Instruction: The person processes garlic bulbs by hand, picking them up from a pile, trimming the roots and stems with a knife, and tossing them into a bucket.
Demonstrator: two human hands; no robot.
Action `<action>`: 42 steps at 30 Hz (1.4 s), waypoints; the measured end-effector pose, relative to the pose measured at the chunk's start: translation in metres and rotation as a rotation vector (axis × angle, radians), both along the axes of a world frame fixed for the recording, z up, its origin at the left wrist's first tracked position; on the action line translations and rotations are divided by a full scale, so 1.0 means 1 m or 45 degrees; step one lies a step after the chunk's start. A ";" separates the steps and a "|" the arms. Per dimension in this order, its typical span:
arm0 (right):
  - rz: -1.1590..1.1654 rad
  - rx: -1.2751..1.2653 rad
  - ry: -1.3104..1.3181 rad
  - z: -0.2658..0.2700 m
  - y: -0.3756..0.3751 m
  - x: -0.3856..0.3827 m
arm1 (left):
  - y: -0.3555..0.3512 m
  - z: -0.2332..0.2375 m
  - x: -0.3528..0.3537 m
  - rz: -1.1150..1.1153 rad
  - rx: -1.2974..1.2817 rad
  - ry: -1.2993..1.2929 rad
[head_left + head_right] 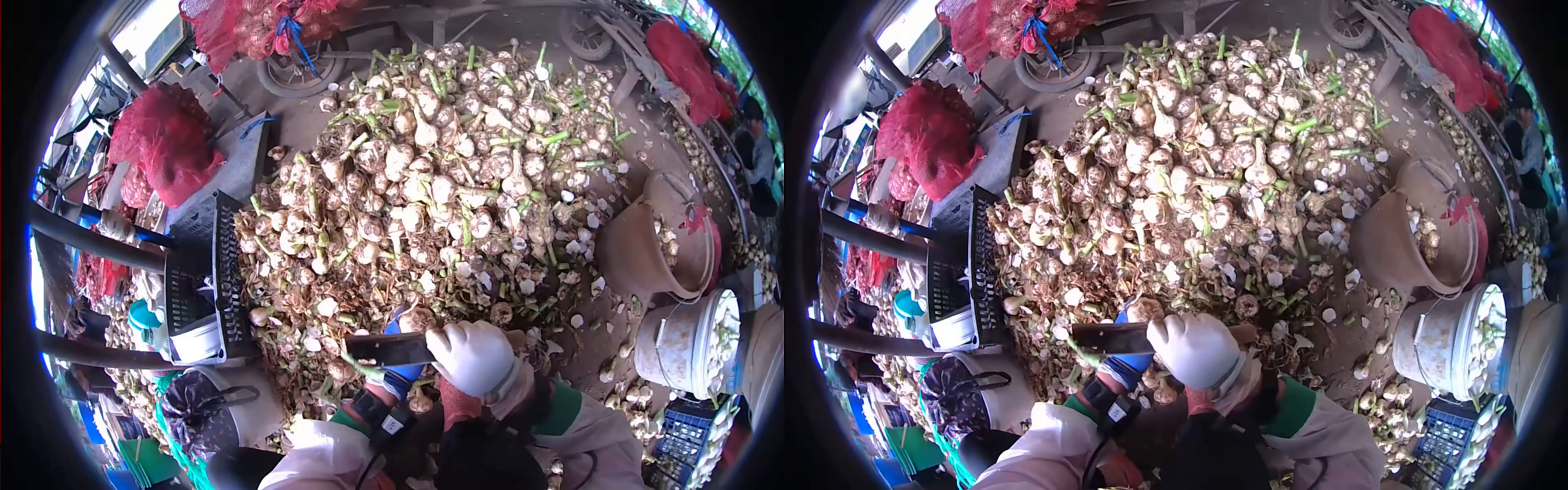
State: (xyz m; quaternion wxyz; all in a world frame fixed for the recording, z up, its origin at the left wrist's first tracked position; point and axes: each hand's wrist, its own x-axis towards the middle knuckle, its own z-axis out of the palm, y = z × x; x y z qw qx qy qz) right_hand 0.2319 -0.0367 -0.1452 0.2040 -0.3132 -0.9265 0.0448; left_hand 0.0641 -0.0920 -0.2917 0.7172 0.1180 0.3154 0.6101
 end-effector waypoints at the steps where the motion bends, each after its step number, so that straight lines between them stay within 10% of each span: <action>1: -0.040 0.077 -0.039 -0.002 -0.003 -0.004 | 0.007 0.004 -0.003 -0.066 0.195 0.822; 2: -0.019 0.107 -0.017 -0.004 -0.001 -0.003 | 0.012 0.009 -0.005 -0.126 0.384 1.643; 5: -0.130 -0.163 -0.210 -0.043 0.026 0.014 | 0.004 0.022 -0.005 -0.141 0.413 1.867; 6: -0.410 -0.325 0.056 -0.073 0.034 0.039 | 0.006 0.056 0.013 0.117 -0.008 1.237; 9: -1.020 -0.444 0.413 -0.062 0.042 0.068 | 0.005 0.034 0.023 -0.073 -0.168 1.101; 11: -0.861 -0.638 0.531 -0.029 0.027 0.067 | -0.011 0.001 0.041 -0.932 0.545 1.509; 14: -0.829 -0.840 0.507 -0.024 0.015 0.083 | 0.015 0.071 0.026 -1.107 0.886 1.621; 16: -0.870 -0.879 0.584 -0.039 0.006 0.101 | 0.098 0.074 -0.022 -0.451 1.076 2.547; 17: -0.992 -0.944 0.604 -0.050 0.003 0.108 | 0.134 0.083 -0.049 -0.560 0.484 2.957; 19: -1.122 -1.009 0.630 -0.076 -0.003 0.106 | 0.175 0.057 -0.097 -0.012 0.326 3.301; 23: -0.818 -1.645 0.913 -0.083 0.015 0.071 | 0.181 0.045 -0.103 -0.060 0.117 3.156; 24: -0.841 -1.723 0.945 -0.075 0.024 0.059 | 0.169 0.063 -0.087 -0.103 0.070 2.905; 25: -0.862 -1.803 0.979 -0.066 0.033 0.046 | 0.148 0.063 -0.079 -0.228 0.516 1.962; 28: -0.719 -1.990 1.359 -0.082 0.044 0.019 | 0.068 0.092 0.001 -0.524 0.706 1.339; 29: -0.579 -1.567 1.189 -0.080 0.040 0.012 | 0.058 0.040 0.024 -0.197 1.003 1.488; 32: -0.446 -0.800 0.681 -0.041 0.044 0.012 | 0.045 0.061 0.030 0.008 0.488 1.282; 33: -0.488 -0.384 0.467 -0.033 0.056 0.018 | 0.045 0.082 0.030 0.066 0.136 0.681; 36: -0.718 -0.142 0.121 -0.037 0.067 0.029 | 0.051 0.046 0.008 0.078 0.126 1.100; 39: -0.159 -0.217 0.117 0.013 0.029 0.004 | 0.030 0.004 -0.016 -0.343 0.352 1.834; 41: -0.024 0.119 0.040 0.004 0.013 -0.014 | 0.041 -0.001 -0.007 -0.287 0.515 0.768; 42: -0.067 0.230 -0.086 0.004 0.009 -0.017 | 0.038 0.000 -0.014 -0.292 0.355 0.917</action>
